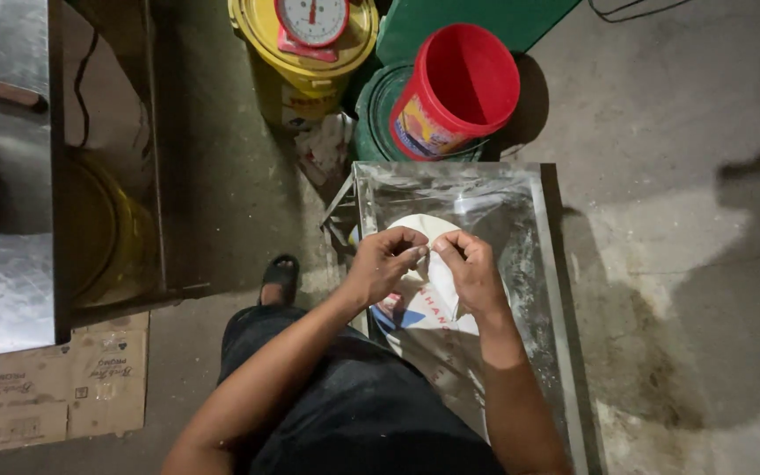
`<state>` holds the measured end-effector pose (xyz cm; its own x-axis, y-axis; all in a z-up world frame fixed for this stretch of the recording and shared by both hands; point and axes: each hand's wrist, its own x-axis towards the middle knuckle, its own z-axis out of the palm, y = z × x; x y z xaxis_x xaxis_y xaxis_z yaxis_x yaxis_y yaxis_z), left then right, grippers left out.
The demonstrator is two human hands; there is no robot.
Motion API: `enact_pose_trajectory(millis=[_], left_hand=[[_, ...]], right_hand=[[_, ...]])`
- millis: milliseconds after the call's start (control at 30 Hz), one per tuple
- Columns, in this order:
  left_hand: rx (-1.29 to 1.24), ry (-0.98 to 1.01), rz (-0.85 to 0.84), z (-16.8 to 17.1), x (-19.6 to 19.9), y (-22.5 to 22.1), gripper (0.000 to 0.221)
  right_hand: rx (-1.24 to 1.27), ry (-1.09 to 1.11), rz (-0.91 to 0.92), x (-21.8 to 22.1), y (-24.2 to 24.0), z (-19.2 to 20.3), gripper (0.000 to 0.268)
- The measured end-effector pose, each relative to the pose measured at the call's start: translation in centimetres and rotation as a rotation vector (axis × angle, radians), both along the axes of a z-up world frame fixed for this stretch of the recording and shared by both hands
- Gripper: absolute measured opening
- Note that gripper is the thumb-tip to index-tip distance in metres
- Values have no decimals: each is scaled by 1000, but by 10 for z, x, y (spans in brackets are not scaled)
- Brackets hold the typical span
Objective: The recorder carries a large bag of flour, places it on a table, and begins to open the bag.
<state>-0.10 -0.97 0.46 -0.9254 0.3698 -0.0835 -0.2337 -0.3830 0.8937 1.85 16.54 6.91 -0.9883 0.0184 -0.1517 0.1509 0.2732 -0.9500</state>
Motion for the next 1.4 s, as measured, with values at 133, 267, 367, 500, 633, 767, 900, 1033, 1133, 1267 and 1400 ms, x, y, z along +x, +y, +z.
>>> enact_pose_trajectory(millis=[133, 267, 367, 500, 633, 767, 900, 1033, 1133, 1267, 1400], left_hand=[[29, 26, -7, 2, 0, 1, 11], [-19, 95, 1, 2, -1, -1, 10], [-82, 108, 2, 6, 0, -3, 9], [-120, 46, -3, 14, -1, -7, 10], [-127, 84, 6, 16, -1, -7, 12], [-140, 67, 7, -4, 2, 2, 13], [-141, 154, 49, -11, -4, 1, 13], [-198, 142, 52, -2, -3, -3, 12], [-165, 180, 72, -9, -5, -2, 12], [-236, 264, 105, -8, -6, -4, 11], [-89, 71, 86, -7, -9, -4, 10]], right_hand=[[-2, -38, 8, -1, -4, 9, 19], [9, -52, -24, 0, -6, 7, 18], [25, -12, 5, 1, -6, 8, 18], [-5, -26, 5, 1, -7, 12, 17], [41, 3, 24, 2, -14, 22, 15], [72, 63, 32, 3, -3, 3, 14], [219, 130, 63, -3, 1, -6, 15], [260, 19, 32, -2, -18, 27, 16], [135, 25, 40, -7, -5, 0, 16], [135, 82, 94, -10, -3, -9, 15], [157, 176, 14, -19, -3, -17, 10]])
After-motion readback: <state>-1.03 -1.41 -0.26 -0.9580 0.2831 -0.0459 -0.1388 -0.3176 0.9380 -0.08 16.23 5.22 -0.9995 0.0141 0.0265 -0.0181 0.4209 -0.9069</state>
